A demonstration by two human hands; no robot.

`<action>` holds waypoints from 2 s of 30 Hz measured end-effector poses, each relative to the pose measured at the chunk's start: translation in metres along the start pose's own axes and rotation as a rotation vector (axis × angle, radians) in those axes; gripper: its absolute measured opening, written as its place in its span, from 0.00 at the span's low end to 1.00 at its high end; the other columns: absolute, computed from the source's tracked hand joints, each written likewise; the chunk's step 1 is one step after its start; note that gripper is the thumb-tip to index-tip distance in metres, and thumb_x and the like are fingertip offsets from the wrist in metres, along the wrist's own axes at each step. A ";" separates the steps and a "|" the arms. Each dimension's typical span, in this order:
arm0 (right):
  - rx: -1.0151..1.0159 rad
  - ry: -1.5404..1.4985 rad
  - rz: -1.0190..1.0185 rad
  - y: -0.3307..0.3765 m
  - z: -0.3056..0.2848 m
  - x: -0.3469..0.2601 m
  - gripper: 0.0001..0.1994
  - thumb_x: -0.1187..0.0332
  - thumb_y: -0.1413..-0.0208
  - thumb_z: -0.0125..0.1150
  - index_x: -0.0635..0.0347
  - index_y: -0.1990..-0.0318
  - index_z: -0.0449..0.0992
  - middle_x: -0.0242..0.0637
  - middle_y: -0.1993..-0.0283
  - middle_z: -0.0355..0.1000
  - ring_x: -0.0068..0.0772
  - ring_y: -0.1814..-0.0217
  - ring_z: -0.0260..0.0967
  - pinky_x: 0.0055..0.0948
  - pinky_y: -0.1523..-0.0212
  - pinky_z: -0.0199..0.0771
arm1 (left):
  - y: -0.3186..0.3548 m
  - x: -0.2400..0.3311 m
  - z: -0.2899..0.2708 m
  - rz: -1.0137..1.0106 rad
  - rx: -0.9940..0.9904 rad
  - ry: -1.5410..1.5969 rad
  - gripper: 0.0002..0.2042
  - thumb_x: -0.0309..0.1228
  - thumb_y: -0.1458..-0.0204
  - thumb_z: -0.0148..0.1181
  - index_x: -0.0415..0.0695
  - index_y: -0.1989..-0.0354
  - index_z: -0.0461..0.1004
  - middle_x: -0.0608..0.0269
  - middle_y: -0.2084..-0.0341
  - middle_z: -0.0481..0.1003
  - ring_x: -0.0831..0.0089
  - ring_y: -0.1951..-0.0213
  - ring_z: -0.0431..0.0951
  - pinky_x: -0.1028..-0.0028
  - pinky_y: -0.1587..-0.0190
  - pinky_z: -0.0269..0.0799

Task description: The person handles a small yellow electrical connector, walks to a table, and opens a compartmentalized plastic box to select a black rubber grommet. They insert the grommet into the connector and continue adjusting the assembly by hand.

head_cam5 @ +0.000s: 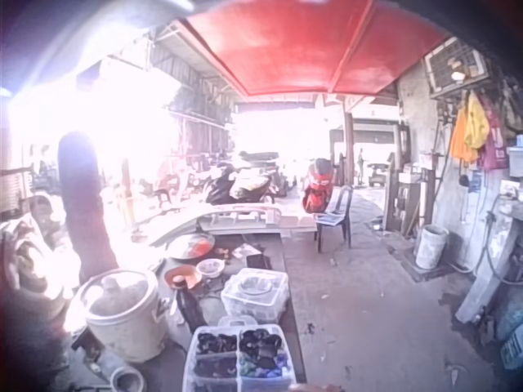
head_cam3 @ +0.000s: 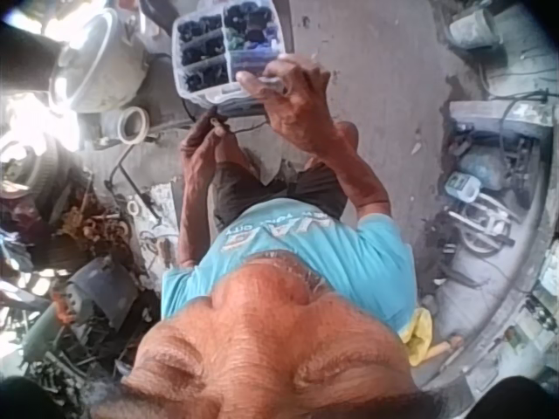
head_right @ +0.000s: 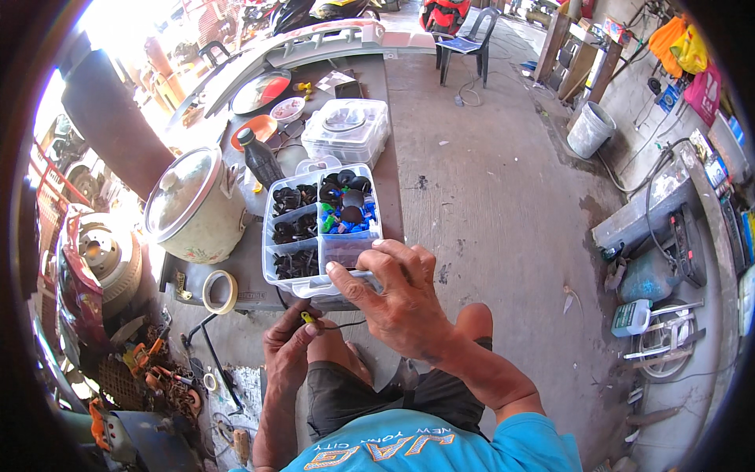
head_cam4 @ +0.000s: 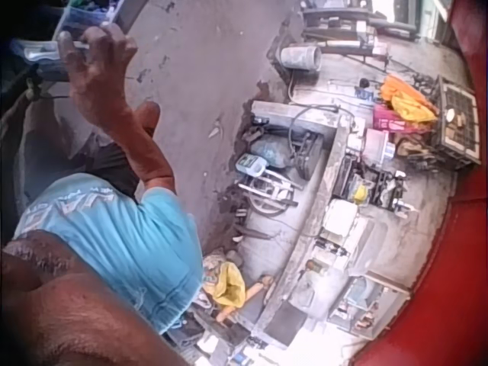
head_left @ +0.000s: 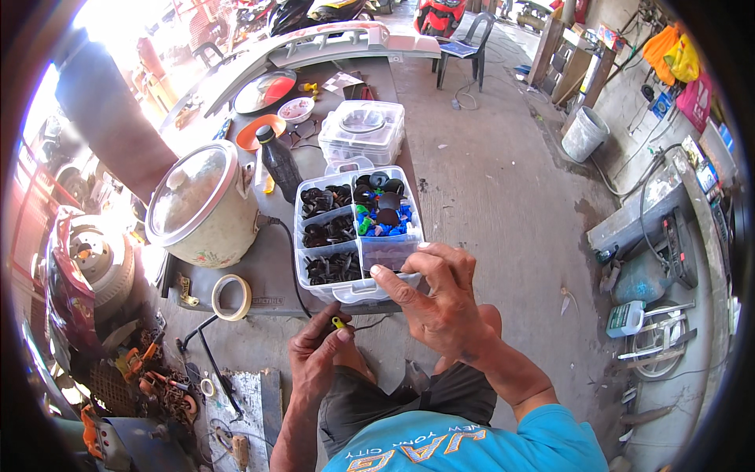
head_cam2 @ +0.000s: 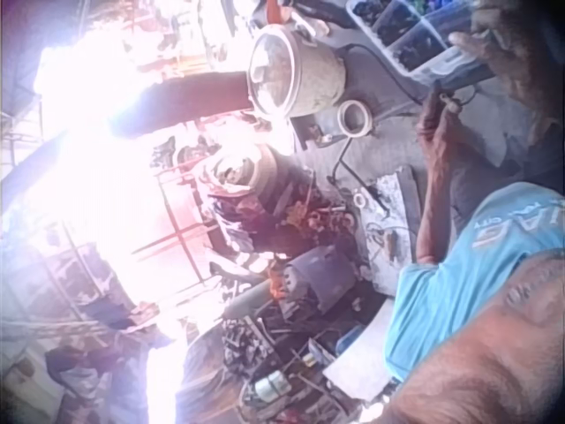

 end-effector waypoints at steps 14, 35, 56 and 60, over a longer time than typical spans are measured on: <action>0.015 0.030 -0.027 0.006 0.008 -0.001 0.32 0.75 0.53 0.73 0.44 0.36 0.78 0.34 0.46 0.66 0.41 0.35 0.58 0.50 0.42 0.51 | -0.005 -0.003 -0.007 0.003 0.006 0.014 0.23 0.22 0.44 0.69 0.36 0.39 0.76 0.56 0.53 0.80 0.71 0.53 0.80 0.70 0.45 0.75; 0.066 -0.051 -0.027 0.000 0.000 0.010 0.28 0.74 0.47 0.69 0.50 0.36 0.76 0.34 0.40 0.69 0.38 0.33 0.63 0.45 0.38 0.53 | -0.022 0.009 -0.010 0.055 0.015 0.018 0.24 0.22 0.42 0.68 0.37 0.36 0.73 0.56 0.53 0.80 0.72 0.54 0.80 0.71 0.49 0.78; 0.076 -0.054 -0.032 -0.005 0.006 0.004 0.27 0.79 0.51 0.72 0.51 0.40 0.81 0.34 0.45 0.69 0.39 0.41 0.65 0.41 0.41 0.61 | -0.045 0.008 -0.016 0.060 0.034 -0.074 0.24 0.21 0.41 0.66 0.39 0.35 0.73 0.59 0.52 0.80 0.73 0.53 0.80 0.71 0.46 0.76; 0.056 -0.053 -0.037 -0.008 0.006 0.002 0.28 0.79 0.51 0.71 0.51 0.39 0.80 0.34 0.45 0.68 0.38 0.41 0.64 0.41 0.40 0.61 | -0.051 0.008 -0.017 0.066 0.023 -0.096 0.24 0.22 0.41 0.66 0.38 0.35 0.73 0.59 0.51 0.80 0.73 0.52 0.80 0.71 0.45 0.76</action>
Point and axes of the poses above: each hand's wrist, its own y-axis away from the middle knuckle, its own z-axis out of the palm, x = y × z, the point moved 7 cm from there along -y, towards the middle knuckle
